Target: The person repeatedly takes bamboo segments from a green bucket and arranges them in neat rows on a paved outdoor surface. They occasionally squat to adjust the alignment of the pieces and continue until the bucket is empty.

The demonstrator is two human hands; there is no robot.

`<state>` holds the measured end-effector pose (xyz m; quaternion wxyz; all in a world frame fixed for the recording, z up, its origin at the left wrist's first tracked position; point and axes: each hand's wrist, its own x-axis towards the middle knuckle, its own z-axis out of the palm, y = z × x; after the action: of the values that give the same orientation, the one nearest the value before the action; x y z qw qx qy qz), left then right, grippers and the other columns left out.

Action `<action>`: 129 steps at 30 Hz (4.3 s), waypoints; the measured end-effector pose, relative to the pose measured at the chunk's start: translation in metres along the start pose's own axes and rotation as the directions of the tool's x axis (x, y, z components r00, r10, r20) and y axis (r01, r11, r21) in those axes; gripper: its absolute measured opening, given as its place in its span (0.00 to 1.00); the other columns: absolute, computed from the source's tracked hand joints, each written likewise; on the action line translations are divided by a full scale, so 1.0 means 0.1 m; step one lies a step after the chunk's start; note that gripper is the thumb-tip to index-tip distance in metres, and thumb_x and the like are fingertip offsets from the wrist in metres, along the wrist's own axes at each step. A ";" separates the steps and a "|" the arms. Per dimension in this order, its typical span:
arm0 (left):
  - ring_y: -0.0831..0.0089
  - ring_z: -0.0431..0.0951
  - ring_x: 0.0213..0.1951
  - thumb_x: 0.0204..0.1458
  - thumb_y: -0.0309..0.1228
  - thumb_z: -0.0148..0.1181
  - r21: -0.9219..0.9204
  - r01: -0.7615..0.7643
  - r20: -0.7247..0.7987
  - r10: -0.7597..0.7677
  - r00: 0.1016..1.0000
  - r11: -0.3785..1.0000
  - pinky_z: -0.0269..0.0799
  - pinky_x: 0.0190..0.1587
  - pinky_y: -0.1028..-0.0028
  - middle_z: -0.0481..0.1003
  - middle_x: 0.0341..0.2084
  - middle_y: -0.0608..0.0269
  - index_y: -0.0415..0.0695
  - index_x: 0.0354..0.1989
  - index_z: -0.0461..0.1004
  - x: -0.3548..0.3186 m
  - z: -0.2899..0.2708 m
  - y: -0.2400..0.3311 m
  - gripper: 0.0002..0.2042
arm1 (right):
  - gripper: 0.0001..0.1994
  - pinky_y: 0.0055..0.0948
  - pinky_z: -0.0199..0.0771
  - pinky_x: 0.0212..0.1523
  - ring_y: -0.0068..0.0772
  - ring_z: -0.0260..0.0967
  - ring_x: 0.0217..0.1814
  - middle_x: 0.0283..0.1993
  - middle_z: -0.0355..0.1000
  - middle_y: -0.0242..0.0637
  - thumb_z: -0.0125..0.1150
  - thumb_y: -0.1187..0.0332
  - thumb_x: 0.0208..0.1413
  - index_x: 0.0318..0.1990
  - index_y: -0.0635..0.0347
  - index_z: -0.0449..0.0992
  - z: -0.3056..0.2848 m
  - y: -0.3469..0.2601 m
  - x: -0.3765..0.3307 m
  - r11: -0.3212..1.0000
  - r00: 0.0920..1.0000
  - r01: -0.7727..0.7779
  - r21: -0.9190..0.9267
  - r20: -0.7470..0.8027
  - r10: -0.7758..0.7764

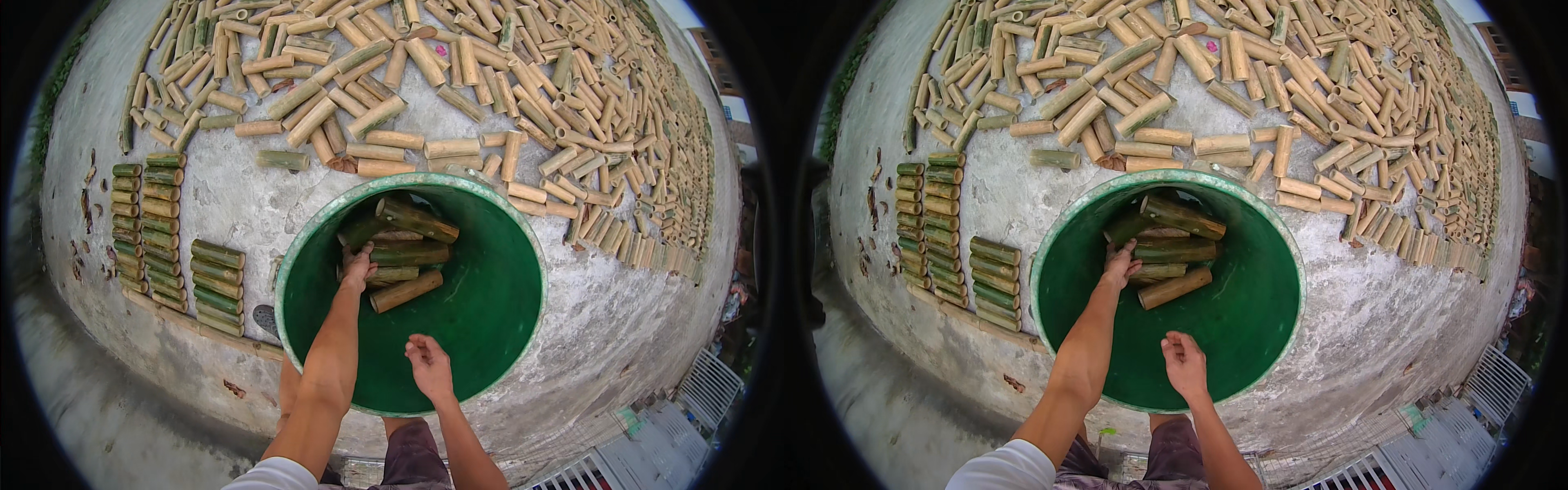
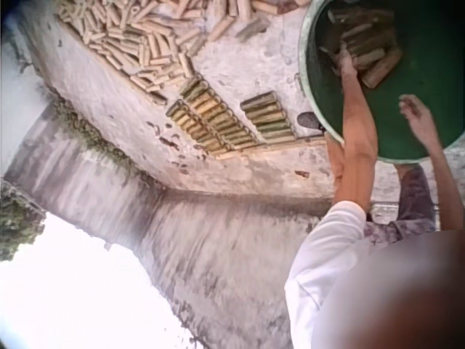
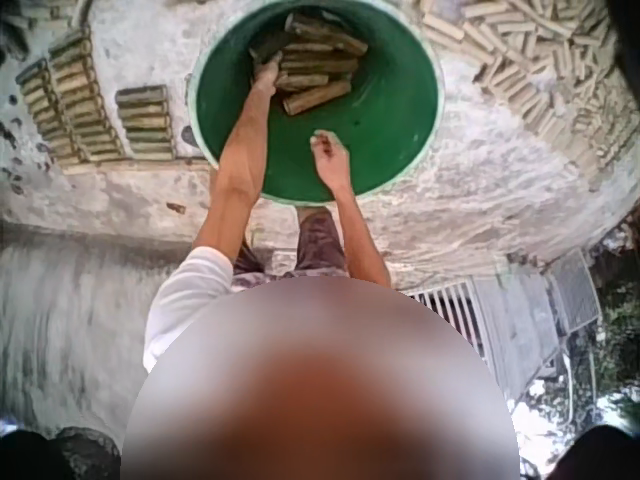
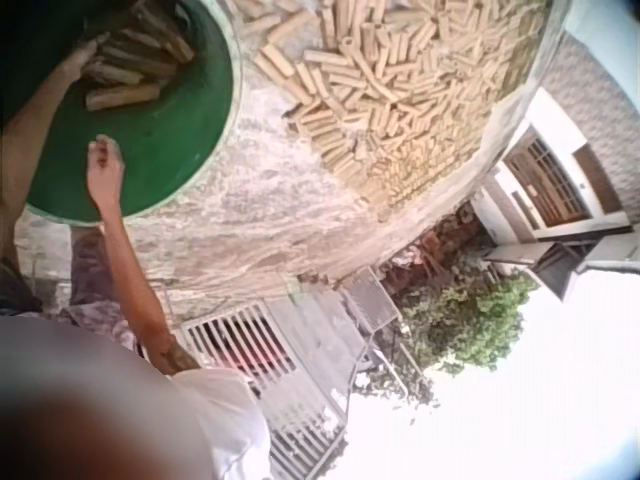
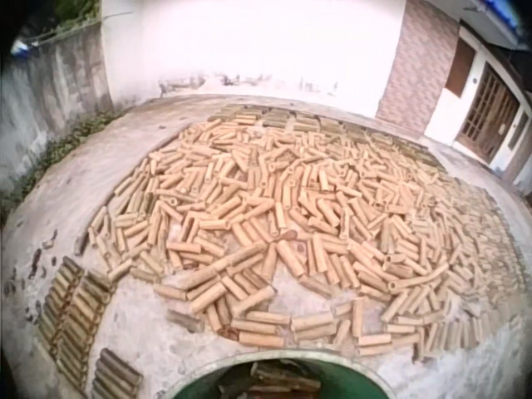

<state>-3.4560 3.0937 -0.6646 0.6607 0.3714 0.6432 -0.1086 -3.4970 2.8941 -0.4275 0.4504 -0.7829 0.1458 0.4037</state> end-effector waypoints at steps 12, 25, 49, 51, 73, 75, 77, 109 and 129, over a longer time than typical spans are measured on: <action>0.46 0.82 0.40 0.61 0.31 0.60 -0.261 -0.076 0.062 0.095 0.994 0.962 0.84 0.44 0.58 0.62 0.62 0.42 0.49 0.71 0.39 -0.26 0.20 -0.02 0.38 | 0.22 0.42 0.73 0.57 0.50 0.65 0.65 0.68 0.61 0.43 0.51 0.73 0.57 0.60 0.61 0.70 0.58 -0.75 2.79 0.059 0.689 0.641 -0.765 0.541 -0.483; 0.49 0.79 0.39 0.56 0.39 0.66 0.535 -0.691 0.259 0.683 0.683 0.487 0.75 0.41 0.57 0.72 0.38 0.47 0.44 0.47 0.75 -2.36 -0.37 1.00 0.15 | 0.08 0.47 0.72 0.42 0.57 0.71 0.38 0.37 0.73 0.52 0.61 0.76 0.53 0.40 0.67 0.75 -1.00 -0.78 1.06 0.500 0.769 0.488 -0.715 0.083 -0.633; 0.65 0.83 0.37 0.55 0.37 0.67 0.592 -0.675 0.070 0.806 0.587 0.440 0.75 0.39 0.68 0.78 0.42 0.49 0.36 0.46 0.78 -0.59 -5.26 3.35 0.17 | 0.07 0.24 0.67 0.39 0.22 0.68 0.36 0.35 0.70 0.33 0.59 0.68 0.66 0.44 0.63 0.71 2.96 -2.60 -0.24 0.865 0.891 0.387 0.319 -0.370 -0.262; 0.65 0.84 0.35 0.56 0.40 0.67 0.558 -0.627 0.069 0.722 0.689 0.544 0.76 0.39 0.67 0.79 0.43 0.48 0.36 0.48 0.78 0.10 -5.41 3.22 0.19 | 0.07 0.24 0.66 0.39 0.21 0.68 0.36 0.35 0.70 0.31 0.59 0.68 0.66 0.44 0.63 0.72 3.33 -2.46 0.05 0.887 0.898 0.360 0.288 -0.364 -0.247; 0.60 0.84 0.38 0.61 0.50 0.52 0.625 -0.158 0.021 0.186 0.982 0.765 0.74 0.50 0.62 0.75 0.53 0.40 0.39 0.71 0.57 2.82 -5.76 2.56 0.36 | 0.17 0.30 0.74 0.37 0.32 0.72 0.39 0.49 0.71 0.38 0.56 0.63 0.67 0.58 0.61 0.68 6.12 -1.03 3.55 0.851 0.949 -0.303 0.429 0.216 0.229; 0.60 0.84 0.38 0.62 0.46 0.51 0.637 -0.181 0.032 0.208 0.978 0.749 0.73 0.52 0.62 0.74 0.53 0.37 0.39 0.74 0.51 2.74 -5.77 2.43 0.36 | 0.20 0.30 0.75 0.37 0.32 0.74 0.41 0.53 0.72 0.39 0.53 0.64 0.68 0.63 0.64 0.67 6.11 -0.96 3.56 0.956 0.951 -0.276 0.100 0.173 0.257; 0.50 0.77 0.54 0.63 0.46 0.51 0.613 -0.222 -0.003 0.283 0.959 0.758 0.68 0.60 0.60 0.65 0.63 0.34 0.37 0.74 0.48 2.62 -5.79 2.25 0.36 | 0.24 0.33 0.77 0.41 0.33 0.76 0.45 0.57 0.72 0.43 0.52 0.62 0.67 0.67 0.65 0.65 6.01 -0.89 3.48 0.982 0.961 -0.153 -0.110 0.214 0.174; 0.58 0.79 0.45 0.62 0.43 0.57 0.571 0.069 0.019 -0.098 0.995 0.818 0.80 0.45 0.64 0.67 0.60 0.46 0.45 0.74 0.50 -0.98 -0.27 0.42 0.36 | 0.12 0.32 0.78 0.43 0.33 0.78 0.40 0.40 0.79 0.42 0.60 0.65 0.60 0.43 0.66 0.78 0.22 0.34 1.24 0.974 0.942 -0.228 0.014 -0.250 0.224; 0.38 0.72 0.55 0.52 0.30 0.68 0.586 -0.749 0.399 0.694 0.599 0.310 0.71 0.54 0.55 0.66 0.59 0.35 0.35 0.30 0.70 -1.71 0.25 0.58 0.13 | 0.21 0.46 0.79 0.48 0.52 0.78 0.48 0.47 0.79 0.50 0.66 0.54 0.57 0.47 0.66 0.79 -0.28 1.02 2.47 0.855 0.858 -0.510 -0.092 0.006 0.513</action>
<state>-3.4263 3.0617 -0.4879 0.4634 0.8360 0.2892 -0.0523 -3.3874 2.8486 -0.6686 0.2945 -0.7286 0.3239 0.5268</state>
